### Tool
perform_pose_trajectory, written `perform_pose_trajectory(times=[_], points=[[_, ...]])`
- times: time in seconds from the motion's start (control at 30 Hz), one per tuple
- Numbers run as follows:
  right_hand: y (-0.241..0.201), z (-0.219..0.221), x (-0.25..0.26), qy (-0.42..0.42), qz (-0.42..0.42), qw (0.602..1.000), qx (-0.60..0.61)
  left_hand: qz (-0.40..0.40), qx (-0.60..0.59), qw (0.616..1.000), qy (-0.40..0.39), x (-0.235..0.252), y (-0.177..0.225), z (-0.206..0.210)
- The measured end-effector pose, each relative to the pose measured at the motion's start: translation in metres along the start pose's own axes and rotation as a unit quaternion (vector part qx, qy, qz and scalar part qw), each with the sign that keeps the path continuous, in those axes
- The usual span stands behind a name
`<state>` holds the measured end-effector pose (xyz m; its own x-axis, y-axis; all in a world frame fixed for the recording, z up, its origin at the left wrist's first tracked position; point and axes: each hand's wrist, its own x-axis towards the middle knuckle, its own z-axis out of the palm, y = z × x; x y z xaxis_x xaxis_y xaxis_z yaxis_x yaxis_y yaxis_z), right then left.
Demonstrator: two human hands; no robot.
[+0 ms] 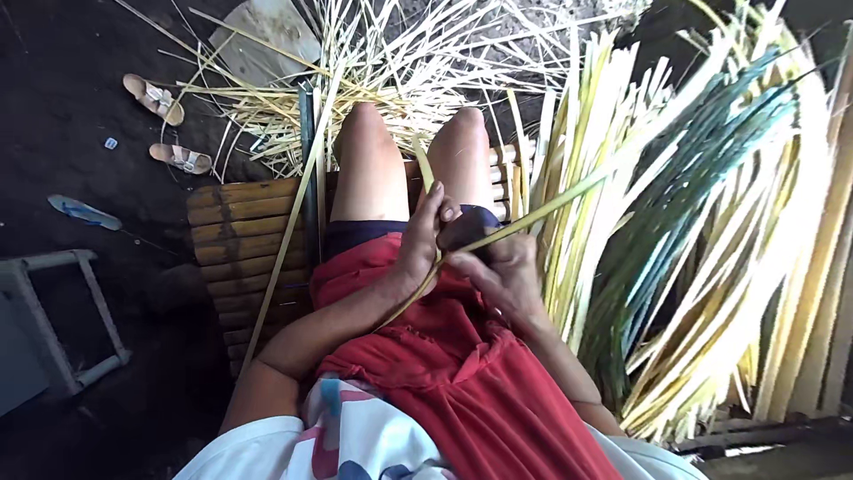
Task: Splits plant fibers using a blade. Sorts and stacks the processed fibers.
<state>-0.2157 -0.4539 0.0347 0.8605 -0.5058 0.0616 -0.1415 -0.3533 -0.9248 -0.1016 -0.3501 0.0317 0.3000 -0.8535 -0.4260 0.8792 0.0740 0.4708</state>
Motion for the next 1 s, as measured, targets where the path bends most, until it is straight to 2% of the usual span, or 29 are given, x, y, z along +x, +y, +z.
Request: perform_pose_trajectory(times=[0.13, 0.17, 0.23, 0.3, 0.37, 0.47, 0.57, 0.67, 0.7, 0.8, 0.83, 0.93, 1.0], points=[[-0.007, -0.012, -0.020, -0.049, -0.045, 0.998, 0.011, 0.078, -0.075, 0.992, 0.057, 0.027, -0.003, -0.033], [-0.011, -0.016, -0.022, -0.050, -0.064, 0.997, 0.008, 0.076, -0.091, 0.991, 0.065, 0.033, -0.002, -0.040], [-0.014, -0.019, -0.015, -0.010, -0.087, 0.993, -0.081, 0.040, -0.095, 0.994, 0.035, 0.039, 0.001, -0.039], [-0.012, -0.021, 0.001, 0.058, -0.058, 0.976, -0.200, -0.013, -0.046, 0.999, -0.020, 0.040, 0.007, -0.020], [-0.005, -0.021, 0.015, 0.116, -0.017, 0.972, -0.205, -0.053, -0.028, 0.996, -0.064, 0.034, 0.013, -0.006], [-0.006, -0.002, 0.016, 0.105, -0.030, 0.981, -0.162, -0.069, -0.032, 0.997, -0.019, 0.045, 0.026, 0.003], [-0.008, 0.027, 0.009, 0.061, -0.099, 0.968, -0.221, -0.058, -0.134, 0.989, -0.018, 0.069, 0.030, -0.001], [-0.008, 0.032, 0.000, 0.039, -0.127, 0.959, -0.251, -0.036, -0.169, 0.983, 0.055, 0.083, 0.030, 0.002], [-0.006, 0.029, 0.003, 0.040, -0.129, 0.958, -0.255, -0.043, -0.164, 0.984, 0.051, 0.085, 0.028, 0.002], [0.000, 0.012, 0.017, 0.056, -0.107, 0.958, -0.261, -0.073, -0.085, 0.992, -0.066, 0.081, 0.028, -0.001], [0.001, 0.006, 0.020, 0.062, -0.094, 0.957, -0.267, -0.058, -0.042, 0.995, -0.063, 0.078, 0.030, 0.000], [-0.002, 0.004, 0.025, 0.063, -0.092, 0.954, -0.278, 0.026, 0.070, 0.996, 0.054, 0.087, 0.037, -0.003], [-0.004, 0.004, 0.025, 0.061, -0.097, 0.953, -0.280, 0.059, 0.048, 0.991, 0.107, 0.099, 0.043, -0.011]])
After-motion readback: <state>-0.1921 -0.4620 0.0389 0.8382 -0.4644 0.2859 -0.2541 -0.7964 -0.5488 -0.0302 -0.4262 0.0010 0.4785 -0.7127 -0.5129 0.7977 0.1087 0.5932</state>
